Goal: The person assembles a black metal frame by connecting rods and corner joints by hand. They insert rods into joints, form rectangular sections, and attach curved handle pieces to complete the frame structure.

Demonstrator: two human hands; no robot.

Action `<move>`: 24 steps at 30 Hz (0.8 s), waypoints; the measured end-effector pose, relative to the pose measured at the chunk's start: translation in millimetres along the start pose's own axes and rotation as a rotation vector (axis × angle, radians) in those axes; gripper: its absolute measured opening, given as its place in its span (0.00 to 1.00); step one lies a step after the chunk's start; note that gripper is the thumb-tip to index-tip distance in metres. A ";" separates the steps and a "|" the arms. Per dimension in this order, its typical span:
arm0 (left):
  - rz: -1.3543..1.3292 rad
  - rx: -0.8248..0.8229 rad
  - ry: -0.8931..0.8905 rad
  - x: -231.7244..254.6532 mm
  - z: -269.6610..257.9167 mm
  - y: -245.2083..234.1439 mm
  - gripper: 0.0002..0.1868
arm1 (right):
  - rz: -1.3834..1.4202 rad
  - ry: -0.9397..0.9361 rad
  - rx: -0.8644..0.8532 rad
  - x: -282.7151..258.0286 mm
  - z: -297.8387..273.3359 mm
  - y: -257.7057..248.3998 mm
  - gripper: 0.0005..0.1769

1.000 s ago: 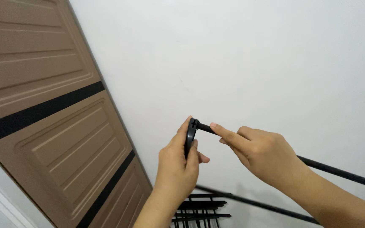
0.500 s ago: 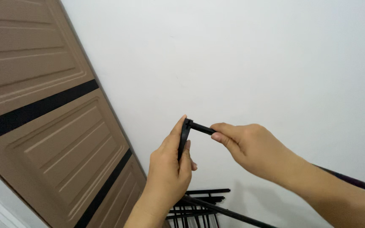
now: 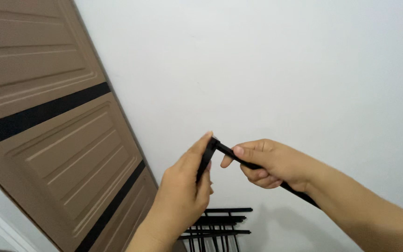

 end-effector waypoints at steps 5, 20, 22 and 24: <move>-0.058 0.020 -0.179 1.0 2.3 11.4 0.27 | -0.590 -0.359 0.268 12.9 5.8 17.1 0.16; 0.263 0.190 -0.040 1.9 14.9 10.9 0.26 | -1.164 -0.793 0.837 6.6 12.8 52.7 0.11; 0.264 0.165 -0.081 -4.5 14.9 11.0 0.25 | -0.888 -0.665 0.653 9.9 16.1 47.9 0.15; 0.263 0.179 -0.048 -10.9 13.7 9.7 0.25 | -0.642 -0.458 0.498 11.4 22.1 42.4 0.20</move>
Point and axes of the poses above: each hand's wrist, its own z-axis towards the middle knuckle, its own y-axis out of the palm, x = y × z, the point moved 1 cm from there along z, towards the middle knuckle, and after that the axes turned 11 degrees about -x, right-handed, at the moved point
